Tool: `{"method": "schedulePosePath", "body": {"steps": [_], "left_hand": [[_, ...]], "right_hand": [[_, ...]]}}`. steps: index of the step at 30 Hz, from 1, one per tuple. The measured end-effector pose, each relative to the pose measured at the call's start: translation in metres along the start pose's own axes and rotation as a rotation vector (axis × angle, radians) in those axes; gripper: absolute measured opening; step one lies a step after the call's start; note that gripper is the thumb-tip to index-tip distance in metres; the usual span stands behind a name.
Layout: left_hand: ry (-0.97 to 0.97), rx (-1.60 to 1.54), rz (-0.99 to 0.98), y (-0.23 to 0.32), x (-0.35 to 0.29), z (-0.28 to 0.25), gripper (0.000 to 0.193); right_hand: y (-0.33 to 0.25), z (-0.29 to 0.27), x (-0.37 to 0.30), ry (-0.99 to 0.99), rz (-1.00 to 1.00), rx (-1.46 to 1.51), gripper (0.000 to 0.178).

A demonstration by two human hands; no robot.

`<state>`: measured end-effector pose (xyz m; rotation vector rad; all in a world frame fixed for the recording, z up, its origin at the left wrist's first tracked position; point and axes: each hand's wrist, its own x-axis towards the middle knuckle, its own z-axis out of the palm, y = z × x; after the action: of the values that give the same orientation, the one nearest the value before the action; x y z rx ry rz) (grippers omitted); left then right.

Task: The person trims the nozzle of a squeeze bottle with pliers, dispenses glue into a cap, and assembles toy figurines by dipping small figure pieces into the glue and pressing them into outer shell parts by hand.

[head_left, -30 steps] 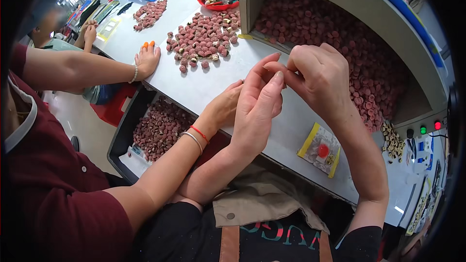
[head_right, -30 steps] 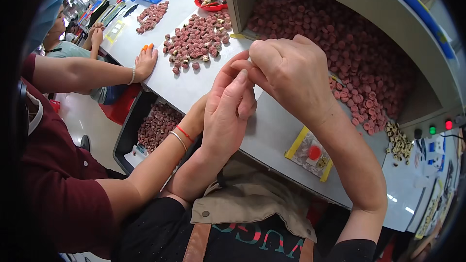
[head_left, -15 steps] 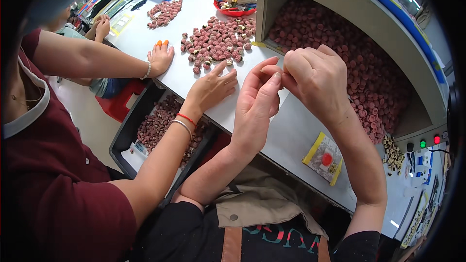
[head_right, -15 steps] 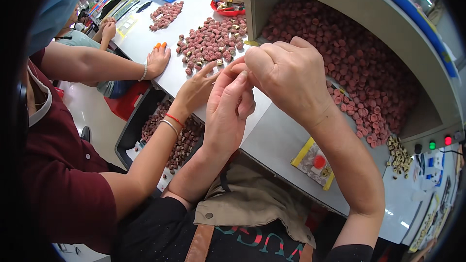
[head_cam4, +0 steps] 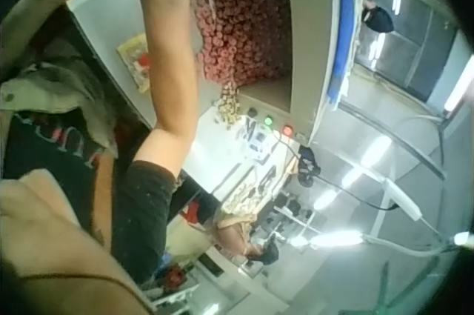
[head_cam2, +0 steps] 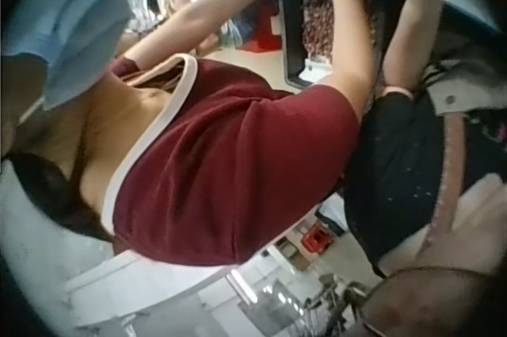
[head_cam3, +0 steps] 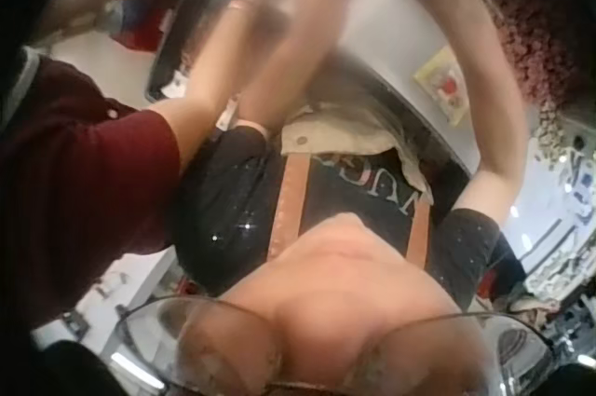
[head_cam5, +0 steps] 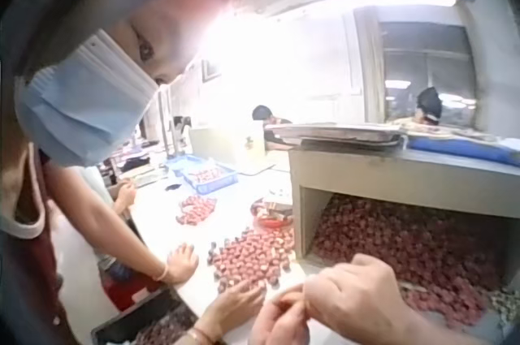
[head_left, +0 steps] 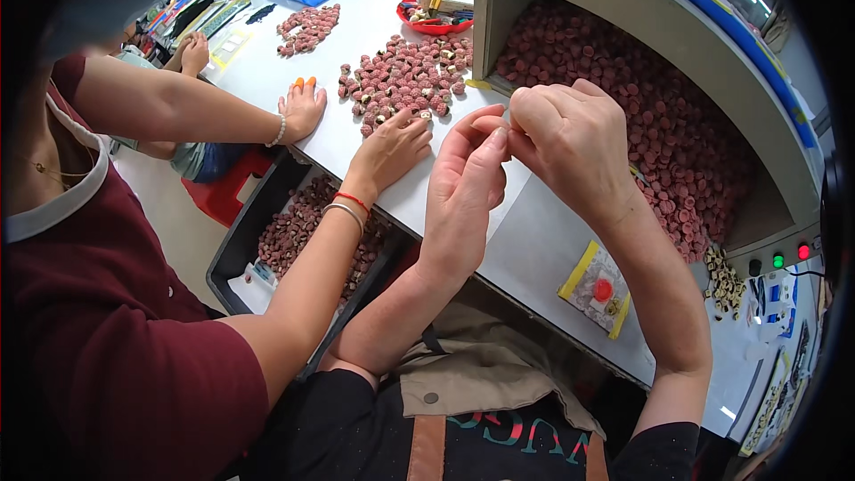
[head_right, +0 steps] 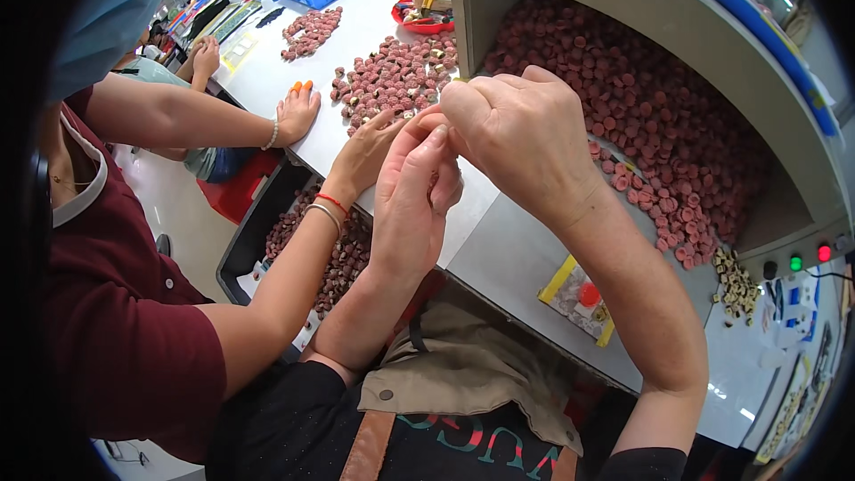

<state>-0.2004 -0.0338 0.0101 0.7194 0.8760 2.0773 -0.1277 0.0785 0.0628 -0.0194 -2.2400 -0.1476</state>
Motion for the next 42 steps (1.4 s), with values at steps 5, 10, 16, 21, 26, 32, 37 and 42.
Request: {"method": "schedulePosePath", "body": {"steps": [5, 10, 16, 21, 26, 32, 37, 42], "left_hand": [[-0.012, -0.021, 0.010, 0.001, 0.003, -0.002, 0.028], [0.031, -0.003, 0.028, 0.005, 0.003, 0.001, 0.025], [0.046, -0.014, 0.054, 0.006, 0.001, 0.005, 0.022], [0.035, -0.031, 0.070, 0.007, -0.001, 0.006, 0.021], [0.044, -0.037, 0.053, 0.010, -0.002, 0.007, 0.022], [0.036, -0.050, 0.066, 0.010, -0.004, 0.006, 0.021], [0.031, -0.054, 0.069, 0.011, -0.005, 0.008, 0.021], [0.013, -0.053, 0.065, 0.008, -0.004, 0.007, 0.022]], "right_hand": [[0.001, 0.001, -0.002, -0.019, 0.106, 0.082, 0.026], [-0.005, 0.001, 0.000, -0.039, 0.326, 0.280, 0.030], [-0.010, 0.001, 0.000, -0.020, 0.476, 0.430, 0.030], [-0.017, 0.001, 0.001, 0.032, 0.514, 0.535, 0.029], [-0.018, 0.001, -0.001, 0.038, 0.493, 0.575, 0.026], [-0.017, 0.003, -0.002, 0.046, 0.430, 0.598, 0.021], [-0.015, 0.004, -0.004, 0.030, 0.407, 0.582, 0.019], [-0.016, -0.001, -0.002, 0.108, 0.325, 0.384, 0.025]]}}
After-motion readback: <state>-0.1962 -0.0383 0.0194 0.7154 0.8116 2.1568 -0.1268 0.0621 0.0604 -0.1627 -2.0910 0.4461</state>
